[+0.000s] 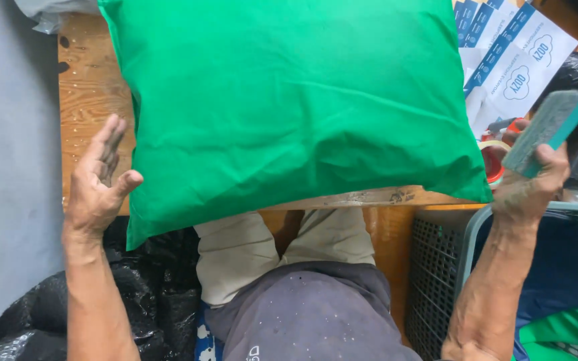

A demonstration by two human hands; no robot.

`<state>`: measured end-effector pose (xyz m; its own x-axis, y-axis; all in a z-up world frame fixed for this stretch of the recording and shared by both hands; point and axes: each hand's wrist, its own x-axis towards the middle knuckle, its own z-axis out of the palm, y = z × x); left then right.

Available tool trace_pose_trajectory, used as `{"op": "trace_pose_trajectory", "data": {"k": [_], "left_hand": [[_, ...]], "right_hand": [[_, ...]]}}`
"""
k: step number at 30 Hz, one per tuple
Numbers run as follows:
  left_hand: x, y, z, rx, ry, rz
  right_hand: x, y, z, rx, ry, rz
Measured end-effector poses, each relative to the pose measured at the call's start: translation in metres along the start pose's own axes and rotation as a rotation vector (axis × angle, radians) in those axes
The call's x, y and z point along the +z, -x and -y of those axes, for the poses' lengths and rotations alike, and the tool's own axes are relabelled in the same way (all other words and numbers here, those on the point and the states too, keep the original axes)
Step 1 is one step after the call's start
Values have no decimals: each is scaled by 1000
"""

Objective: The person uses a small blue brush to wipe the surface of a pillow encased in a green and white bag. They systematically brush the top, sides, and handle area of the bag, then flip it over to brush the green underside.

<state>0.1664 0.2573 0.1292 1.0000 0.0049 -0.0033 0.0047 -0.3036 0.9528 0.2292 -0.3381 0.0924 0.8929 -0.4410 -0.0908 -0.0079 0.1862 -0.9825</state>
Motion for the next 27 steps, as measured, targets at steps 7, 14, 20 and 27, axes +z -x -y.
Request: {"op": "trace_pose_trajectory", "data": {"k": [7, 14, 20, 27], "left_hand": [[98, -6, -55, 263, -956, -122], [126, -36, -29, 332, -990, 45], [123, -41, -4, 316, -993, -60], [129, -44, -9, 314, -958, -47]], "right_hand": [[100, 94, 45, -736, 861, 162], [185, 156, -47, -915, 930, 365], [146, 125, -58, -1057, 1154, 266], [31, 79, -42, -672, 1265, -233]]}}
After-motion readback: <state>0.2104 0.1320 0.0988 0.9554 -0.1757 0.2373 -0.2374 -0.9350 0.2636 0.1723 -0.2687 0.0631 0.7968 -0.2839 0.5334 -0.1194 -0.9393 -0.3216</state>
